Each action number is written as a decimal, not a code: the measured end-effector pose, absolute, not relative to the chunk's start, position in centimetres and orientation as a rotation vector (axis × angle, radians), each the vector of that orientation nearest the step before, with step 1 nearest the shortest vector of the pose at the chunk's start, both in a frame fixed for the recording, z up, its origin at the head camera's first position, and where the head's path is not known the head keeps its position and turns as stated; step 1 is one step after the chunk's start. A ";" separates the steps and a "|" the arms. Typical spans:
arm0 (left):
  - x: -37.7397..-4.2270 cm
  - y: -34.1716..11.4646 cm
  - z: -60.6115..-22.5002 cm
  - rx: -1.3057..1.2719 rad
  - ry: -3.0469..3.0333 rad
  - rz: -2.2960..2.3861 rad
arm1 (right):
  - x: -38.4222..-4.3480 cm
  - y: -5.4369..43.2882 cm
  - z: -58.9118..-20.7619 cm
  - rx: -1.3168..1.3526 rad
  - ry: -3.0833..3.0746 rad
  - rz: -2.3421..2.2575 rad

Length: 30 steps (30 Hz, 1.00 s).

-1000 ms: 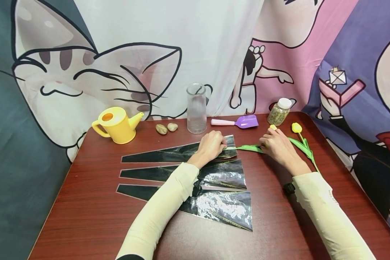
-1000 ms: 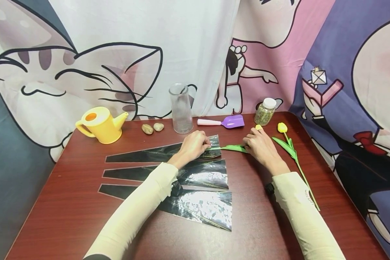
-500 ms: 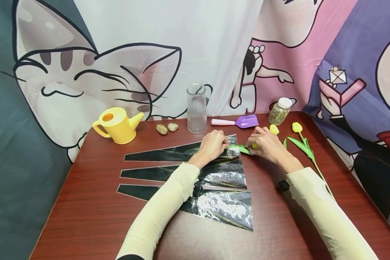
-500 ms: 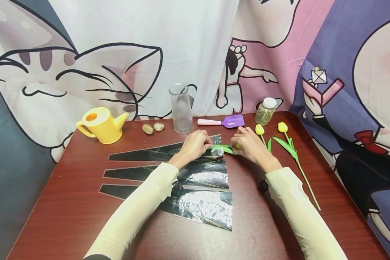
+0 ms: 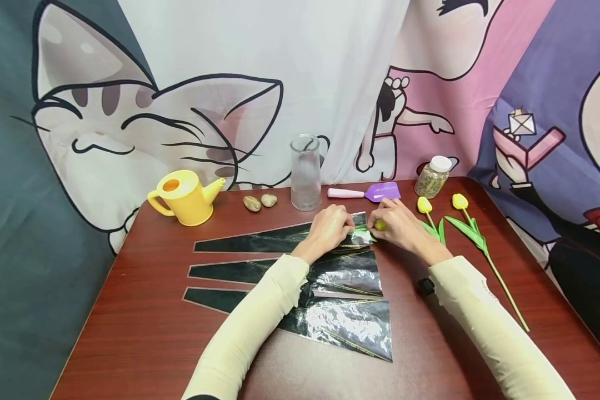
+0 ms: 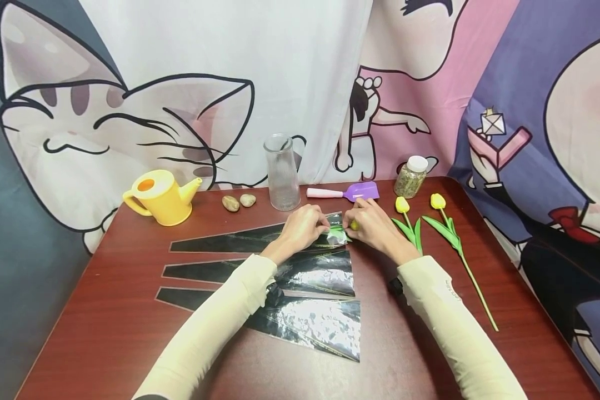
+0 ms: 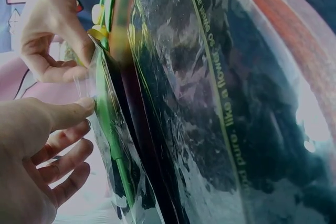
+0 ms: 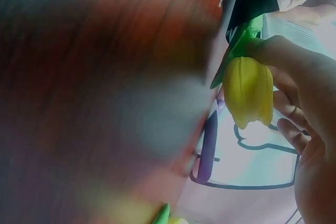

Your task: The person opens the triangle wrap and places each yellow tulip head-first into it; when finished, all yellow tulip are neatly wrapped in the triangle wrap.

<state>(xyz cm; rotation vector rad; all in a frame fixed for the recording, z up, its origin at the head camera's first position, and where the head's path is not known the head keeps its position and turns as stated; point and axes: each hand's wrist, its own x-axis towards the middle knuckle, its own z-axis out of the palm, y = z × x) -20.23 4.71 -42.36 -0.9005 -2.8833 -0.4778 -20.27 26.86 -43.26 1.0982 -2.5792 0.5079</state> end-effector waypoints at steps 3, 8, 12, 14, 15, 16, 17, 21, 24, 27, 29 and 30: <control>-20.2 4.8 -42.4 -0.895 -2.884 -0.480 | -20.1 26.9 -43.4 1.076 -2.571 0.507; -20.2 4.8 -42.4 -0.897 -2.890 -0.480 | -19.9 27.0 -43.6 1.032 -2.559 0.506; -20.1 4.8 -42.5 -0.910 -2.890 -0.483 | -19.7 27.2 -43.8 1.007 -2.548 0.508; -20.1 4.8 -42.5 -0.913 -2.882 -0.483 | -19.6 27.4 -43.5 1.004 -2.536 0.508; -20.1 4.8 -42.6 -0.912 -2.879 -0.480 | -19.5 27.5 -43.3 0.998 -2.529 0.515; -20.1 4.8 -42.6 -0.909 -2.876 -0.482 | -19.4 27.7 -43.1 0.982 -2.523 0.524; -20.1 4.7 -42.7 -0.906 -2.874 -0.484 | -19.3 28.0 -42.7 0.956 -2.516 0.538; -20.2 4.7 -42.7 -0.903 -2.872 -0.496 | -18.7 29.5 -41.3 0.789 -2.504 0.630; -20.1 4.6 -42.7 -0.901 -2.874 -0.501 | -18.3 30.7 -40.7 0.706 -2.533 0.690; -20.1 4.6 -42.7 -0.896 -2.877 -0.499 | -18.0 31.5 -40.6 0.679 -2.609 0.705; -20.2 4.6 -42.7 -0.895 -2.878 -0.499 | -17.8 31.9 -40.7 0.675 -2.671 0.704; -20.2 4.7 -42.7 -0.894 -2.878 -0.499 | -17.7 32.0 -40.8 0.675 -2.702 0.700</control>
